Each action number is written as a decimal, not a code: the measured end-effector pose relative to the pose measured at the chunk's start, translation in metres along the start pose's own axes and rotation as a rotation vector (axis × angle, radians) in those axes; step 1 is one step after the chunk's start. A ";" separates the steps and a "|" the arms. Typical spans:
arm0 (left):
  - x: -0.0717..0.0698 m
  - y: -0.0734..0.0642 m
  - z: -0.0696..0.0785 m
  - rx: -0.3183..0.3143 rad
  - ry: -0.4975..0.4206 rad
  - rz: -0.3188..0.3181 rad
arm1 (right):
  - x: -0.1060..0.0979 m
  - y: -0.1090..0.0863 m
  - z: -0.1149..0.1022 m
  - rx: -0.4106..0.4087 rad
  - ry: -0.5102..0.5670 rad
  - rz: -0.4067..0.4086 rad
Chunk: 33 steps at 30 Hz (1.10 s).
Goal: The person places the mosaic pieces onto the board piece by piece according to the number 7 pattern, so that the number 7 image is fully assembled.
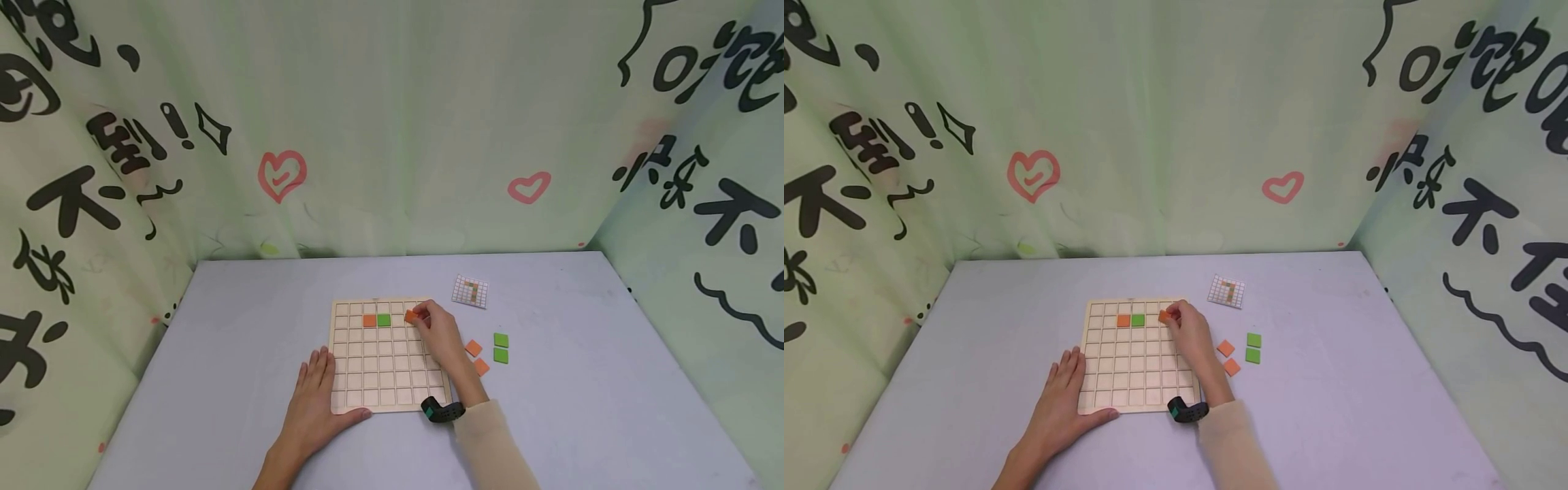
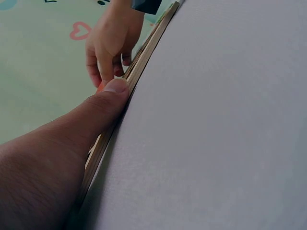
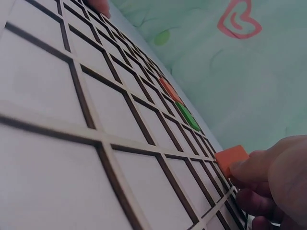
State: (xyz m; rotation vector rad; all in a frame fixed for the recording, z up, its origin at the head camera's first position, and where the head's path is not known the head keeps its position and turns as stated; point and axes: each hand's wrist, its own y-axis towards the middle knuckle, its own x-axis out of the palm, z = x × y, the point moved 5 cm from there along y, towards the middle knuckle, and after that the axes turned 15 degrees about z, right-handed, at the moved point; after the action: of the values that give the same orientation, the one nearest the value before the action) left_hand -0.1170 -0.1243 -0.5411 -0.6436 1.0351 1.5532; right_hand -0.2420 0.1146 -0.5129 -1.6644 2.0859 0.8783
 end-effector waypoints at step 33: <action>0.000 0.000 0.000 -0.002 0.014 -0.003 | 0.012 -0.008 -0.017 -0.257 -0.143 0.061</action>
State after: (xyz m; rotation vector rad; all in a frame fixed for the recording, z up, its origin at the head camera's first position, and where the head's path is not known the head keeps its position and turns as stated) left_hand -0.1170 -0.1240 -0.5411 -0.6582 1.0430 1.5495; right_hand -0.2353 0.0935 -0.5093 -1.6101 2.0046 1.2930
